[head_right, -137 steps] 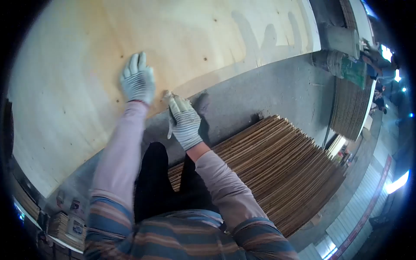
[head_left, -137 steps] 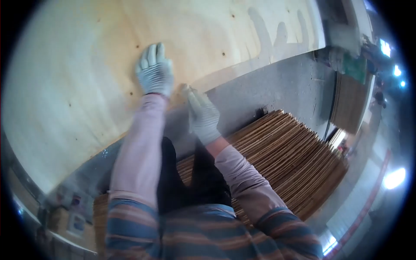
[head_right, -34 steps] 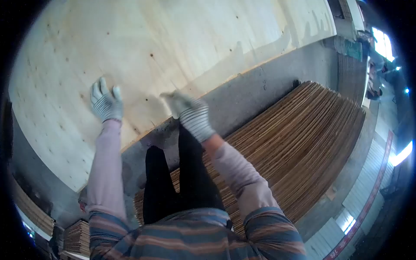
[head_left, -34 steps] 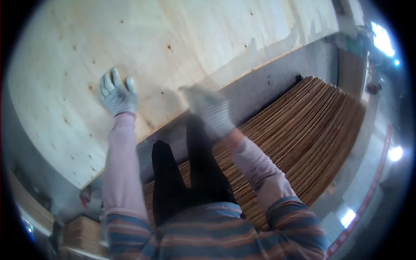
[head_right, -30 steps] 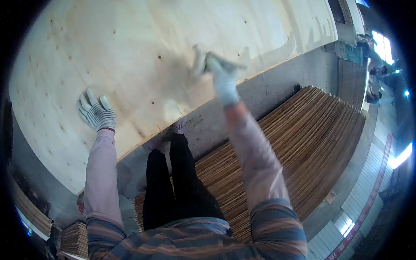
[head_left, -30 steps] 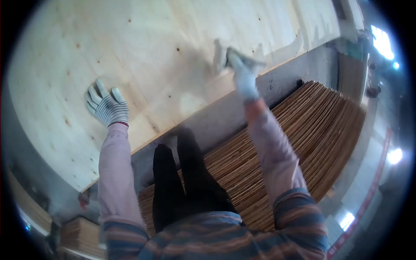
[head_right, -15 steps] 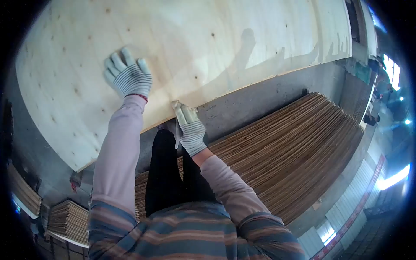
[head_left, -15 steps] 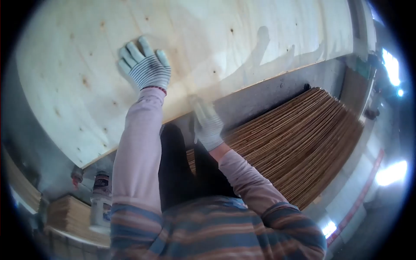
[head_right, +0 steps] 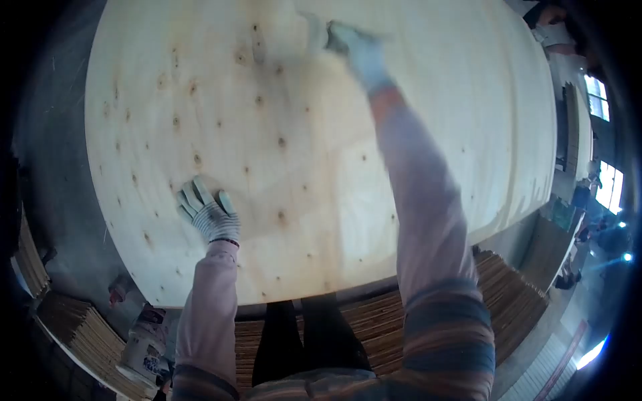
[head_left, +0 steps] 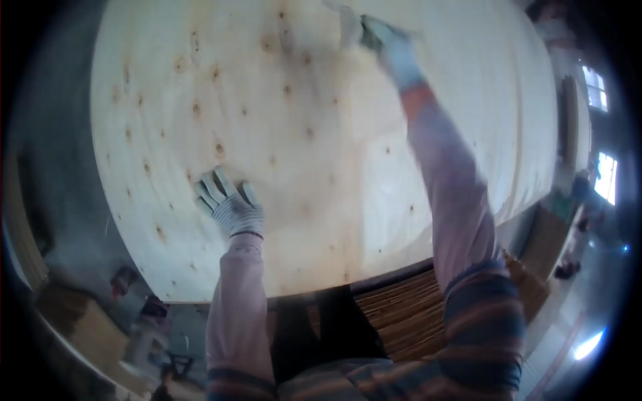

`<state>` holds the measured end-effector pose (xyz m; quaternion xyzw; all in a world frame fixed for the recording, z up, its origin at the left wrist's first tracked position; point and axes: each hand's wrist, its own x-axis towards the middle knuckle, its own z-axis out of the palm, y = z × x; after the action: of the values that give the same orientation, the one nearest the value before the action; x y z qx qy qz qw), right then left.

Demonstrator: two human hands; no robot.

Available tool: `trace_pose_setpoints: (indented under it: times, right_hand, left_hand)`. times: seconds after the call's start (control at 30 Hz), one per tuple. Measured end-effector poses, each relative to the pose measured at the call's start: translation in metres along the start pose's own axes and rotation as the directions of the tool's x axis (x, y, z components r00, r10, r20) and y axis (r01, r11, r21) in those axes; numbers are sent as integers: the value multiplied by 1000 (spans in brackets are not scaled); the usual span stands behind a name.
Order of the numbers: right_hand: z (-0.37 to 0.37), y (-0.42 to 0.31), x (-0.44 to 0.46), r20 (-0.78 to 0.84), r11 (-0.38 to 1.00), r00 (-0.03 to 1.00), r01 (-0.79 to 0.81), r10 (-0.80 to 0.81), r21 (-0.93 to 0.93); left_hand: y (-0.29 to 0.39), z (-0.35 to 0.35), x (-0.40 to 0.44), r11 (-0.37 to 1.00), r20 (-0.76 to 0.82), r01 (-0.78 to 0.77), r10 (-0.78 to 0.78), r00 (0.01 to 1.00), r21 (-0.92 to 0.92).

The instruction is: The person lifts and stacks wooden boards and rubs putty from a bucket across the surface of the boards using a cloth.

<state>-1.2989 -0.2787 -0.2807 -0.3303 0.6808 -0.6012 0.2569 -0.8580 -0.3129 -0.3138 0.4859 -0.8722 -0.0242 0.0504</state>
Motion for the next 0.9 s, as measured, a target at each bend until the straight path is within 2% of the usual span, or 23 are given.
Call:
trace_pose_setpoints:
  times: [0.03,0.1,0.17,0.2,0.27,0.3,0.33,0.37,0.4,0.43,0.47,0.5,0.53,0.57,0.63,0.67,0.73,0.77,0.8,0.83,0.87,0.9]
  right_hand:
    - [-3,1,49,-85,819,984,-178,157,-545]
    - [10,-27,99,-84,710,916,-360,392,-605]
    - [11,1,88,263,802,918,-89,296,-590]
    - [12,11,73,431,836,870,40,240,-547]
    - [13,-6,-12,520,604,848,365,99,-709]
    - [11,-9,-66,583,616,812,471,-22,-632]
    - [13,-11,-132,541,776,838,386,-69,-498]
    - [22,-13,-204,383,923,855,-385,351,14]
    - [20,-25,-263,472,838,878,313,-76,-447]
    - [22,-46,-321,528,670,849,393,-2,-630]
    - [30,-62,-381,517,564,850,380,100,-733]
    - [43,-81,-427,411,653,879,164,244,-739]
    - [54,-93,-470,369,657,896,125,247,-743]
    - [60,-52,-548,286,618,920,64,268,-784]
    - [114,-95,-571,48,606,983,-72,179,-793]
    - [135,-99,-583,-85,622,981,-177,175,-763]
    - [156,-92,-586,-347,665,926,-352,146,-659]
    - [159,-97,-586,-551,820,774,-512,311,-256]
    - [156,-101,-576,-631,830,579,-520,516,202]
    - [149,-108,-560,-574,700,401,-374,713,608]
    - [134,-132,-535,-473,607,435,-246,766,756]
    - [122,-107,-531,-588,750,503,-209,633,628]
  left_hand:
    - [1,0,2,1000,7,6,-6,1000,13]
    - [2,1,2,999,15,9,-10,1000,35]
    - [2,1,2,999,31,10,-12,999,51]
    - [2,1,1,998,35,8,-10,999,59]
    - [4,-5,3,996,24,0,-2,1000,88]
    - [5,-7,4,994,16,-6,4,1000,110]
    - [5,-7,1,992,13,-18,16,1000,126]
    - [6,-5,-1,990,-19,-23,26,999,136]
    - [5,-4,-1,989,-56,-25,33,998,143]
    - [3,1,-1,991,-97,-42,55,994,129]
    - [2,3,-3,991,-142,-58,75,987,119]
    - [4,-1,-3,991,-48,-29,35,998,130]
    - [7,-7,-1,989,38,-6,0,999,146]
    - [6,-8,-5,986,119,12,-33,992,169]
    - [-3,-6,-17,976,99,-96,77,992,195]
    - [-5,-14,-16,968,67,-140,128,989,207]
    - [-46,-12,-25,890,-41,-450,454,890,77]
    - [-75,-9,-42,790,-78,-612,612,787,24]
    - [-104,-18,-61,823,-65,-568,567,821,-1]
    - [-127,-27,-76,858,-60,-512,510,858,-26]
    - [-139,-27,-86,907,-89,-419,420,903,28]
    - [-145,-24,-89,949,-122,-305,313,942,80]
